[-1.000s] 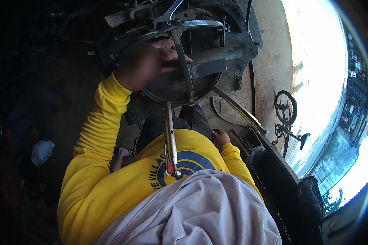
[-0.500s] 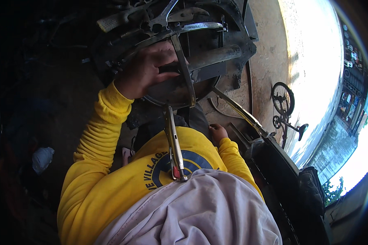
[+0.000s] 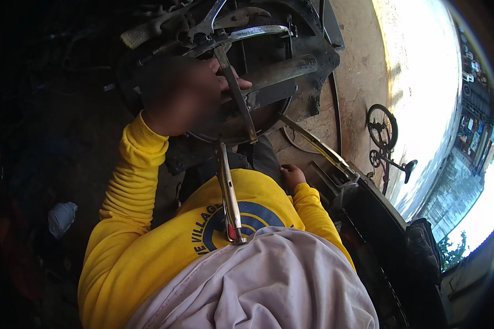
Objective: The person assembles a metal structure by aligning various metal parts and plates, using their hands and a locking clamp to secure pieces together.
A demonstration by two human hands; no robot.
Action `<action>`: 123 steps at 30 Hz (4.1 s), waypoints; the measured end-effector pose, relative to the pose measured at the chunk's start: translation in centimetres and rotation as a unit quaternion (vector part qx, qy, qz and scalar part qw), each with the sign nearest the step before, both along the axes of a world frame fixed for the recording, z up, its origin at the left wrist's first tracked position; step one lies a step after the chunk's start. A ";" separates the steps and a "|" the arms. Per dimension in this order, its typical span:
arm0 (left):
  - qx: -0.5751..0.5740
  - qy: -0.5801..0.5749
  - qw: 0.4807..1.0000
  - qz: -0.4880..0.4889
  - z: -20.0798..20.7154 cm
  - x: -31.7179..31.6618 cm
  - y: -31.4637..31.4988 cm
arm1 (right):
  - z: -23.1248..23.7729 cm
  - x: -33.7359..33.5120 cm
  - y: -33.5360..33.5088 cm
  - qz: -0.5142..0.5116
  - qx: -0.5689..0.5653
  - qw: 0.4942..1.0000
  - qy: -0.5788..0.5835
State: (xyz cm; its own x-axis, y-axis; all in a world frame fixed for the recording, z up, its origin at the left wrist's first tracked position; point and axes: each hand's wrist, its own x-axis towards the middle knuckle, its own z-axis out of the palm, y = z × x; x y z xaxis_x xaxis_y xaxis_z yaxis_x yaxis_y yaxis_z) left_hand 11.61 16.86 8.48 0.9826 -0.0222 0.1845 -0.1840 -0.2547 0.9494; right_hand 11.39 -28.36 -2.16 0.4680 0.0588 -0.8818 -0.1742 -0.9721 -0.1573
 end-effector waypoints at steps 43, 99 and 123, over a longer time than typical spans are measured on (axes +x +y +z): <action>0.040 0.016 0.998 0.037 -0.5 0.6 0.1 | -0.9 0.7 -0.4 -0.034 -0.003 0.999 0.019; 0.214 0.177 0.652 0.705 -1.3 -10.0 -9.2 | 14.4 24.5 31.3 0.557 0.596 0.574 0.076; 0.349 0.115 0.563 0.740 -3.6 -8.8 -12.4 | 10.7 20.7 35.6 0.558 0.624 0.518 0.179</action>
